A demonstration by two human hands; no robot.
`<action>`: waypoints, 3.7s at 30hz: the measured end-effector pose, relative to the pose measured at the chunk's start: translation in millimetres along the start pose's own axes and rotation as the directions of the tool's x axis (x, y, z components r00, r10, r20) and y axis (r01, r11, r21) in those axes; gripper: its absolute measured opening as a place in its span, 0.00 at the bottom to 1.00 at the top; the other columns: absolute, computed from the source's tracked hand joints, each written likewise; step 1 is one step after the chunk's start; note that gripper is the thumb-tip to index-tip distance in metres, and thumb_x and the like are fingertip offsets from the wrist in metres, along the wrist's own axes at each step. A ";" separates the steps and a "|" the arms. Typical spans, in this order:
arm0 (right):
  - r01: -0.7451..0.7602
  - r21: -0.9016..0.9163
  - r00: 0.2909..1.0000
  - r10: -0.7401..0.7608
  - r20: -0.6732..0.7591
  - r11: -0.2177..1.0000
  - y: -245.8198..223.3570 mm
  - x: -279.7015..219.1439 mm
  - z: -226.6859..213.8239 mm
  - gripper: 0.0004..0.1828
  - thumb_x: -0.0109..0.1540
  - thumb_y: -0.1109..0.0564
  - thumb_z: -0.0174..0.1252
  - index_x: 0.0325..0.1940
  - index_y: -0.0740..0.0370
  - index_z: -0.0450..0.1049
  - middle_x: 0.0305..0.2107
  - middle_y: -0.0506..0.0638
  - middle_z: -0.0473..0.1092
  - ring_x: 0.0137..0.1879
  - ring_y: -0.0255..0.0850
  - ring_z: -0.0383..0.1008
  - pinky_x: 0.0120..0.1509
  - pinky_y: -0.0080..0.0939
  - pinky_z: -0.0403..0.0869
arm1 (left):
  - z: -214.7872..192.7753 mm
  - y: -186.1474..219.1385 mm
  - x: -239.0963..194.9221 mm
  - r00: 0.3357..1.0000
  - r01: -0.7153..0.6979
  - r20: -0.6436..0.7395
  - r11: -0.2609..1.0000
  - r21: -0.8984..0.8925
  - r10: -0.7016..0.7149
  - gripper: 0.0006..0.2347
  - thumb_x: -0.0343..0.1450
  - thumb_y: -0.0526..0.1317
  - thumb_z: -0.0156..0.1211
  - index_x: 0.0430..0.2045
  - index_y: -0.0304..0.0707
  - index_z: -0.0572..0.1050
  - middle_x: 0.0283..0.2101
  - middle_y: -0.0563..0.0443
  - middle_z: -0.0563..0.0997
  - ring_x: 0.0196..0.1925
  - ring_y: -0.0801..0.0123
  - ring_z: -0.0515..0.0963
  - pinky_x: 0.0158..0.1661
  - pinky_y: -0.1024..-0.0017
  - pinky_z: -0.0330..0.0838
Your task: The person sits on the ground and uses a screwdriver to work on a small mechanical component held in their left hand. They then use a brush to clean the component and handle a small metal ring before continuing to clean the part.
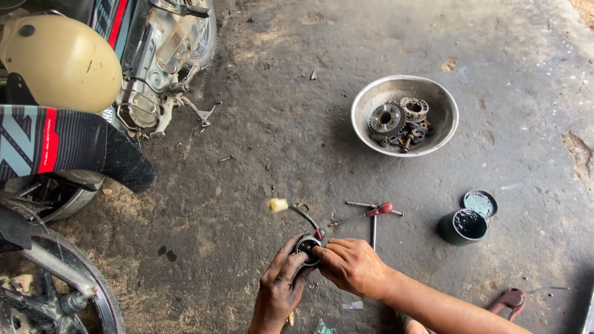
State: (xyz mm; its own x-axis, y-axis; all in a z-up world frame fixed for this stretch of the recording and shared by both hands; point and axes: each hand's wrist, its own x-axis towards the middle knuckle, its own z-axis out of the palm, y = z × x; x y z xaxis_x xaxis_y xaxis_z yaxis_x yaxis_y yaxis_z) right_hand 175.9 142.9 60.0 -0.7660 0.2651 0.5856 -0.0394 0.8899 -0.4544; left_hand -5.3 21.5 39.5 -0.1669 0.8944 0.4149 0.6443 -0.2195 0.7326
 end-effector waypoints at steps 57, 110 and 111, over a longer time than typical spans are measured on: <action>-0.723 0.634 0.556 0.777 0.296 0.275 -10.7 -17.6 10.5 0.12 0.62 0.56 0.61 0.48 0.63 0.72 0.25 0.45 0.69 0.28 0.30 0.65 0.31 0.35 0.67 | -6.2 -17.5 -33.4 0.975 -0.221 -0.054 0.973 -0.061 0.218 0.18 0.73 0.32 0.62 0.56 0.51 0.68 0.63 0.32 0.75 0.63 0.44 0.80 0.60 0.54 0.80; 0.229 0.060 0.967 -0.220 -0.128 0.972 1.1 -35.2 27.4 0.11 0.59 0.67 0.67 0.36 0.68 0.69 0.39 0.59 0.73 0.30 0.47 0.74 0.31 0.45 0.72 | 17.2 -13.1 -38.0 0.945 -0.256 -0.189 0.964 0.076 0.266 0.14 0.73 0.35 0.65 0.47 0.42 0.67 0.55 0.30 0.79 0.56 0.41 0.83 0.52 0.57 0.81; 0.246 0.041 0.961 -0.238 -0.143 0.968 1.2 -34.6 27.7 0.11 0.59 0.67 0.67 0.36 0.68 0.69 0.39 0.59 0.74 0.29 0.45 0.73 0.30 0.44 0.71 | 19.0 -15.0 -39.2 0.946 -0.234 -0.212 0.969 0.076 0.244 0.14 0.71 0.35 0.65 0.46 0.42 0.67 0.54 0.30 0.80 0.55 0.41 0.84 0.51 0.58 0.82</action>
State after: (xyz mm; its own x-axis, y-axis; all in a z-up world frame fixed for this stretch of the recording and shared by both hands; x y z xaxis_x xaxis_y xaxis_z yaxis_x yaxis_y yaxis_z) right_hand 184.6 124.5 20.6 -0.6348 0.0958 0.7667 -0.2528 0.9119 -0.3232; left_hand 5.8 -2.8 2.1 -0.1590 0.7098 0.6863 0.7199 -0.3923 0.5726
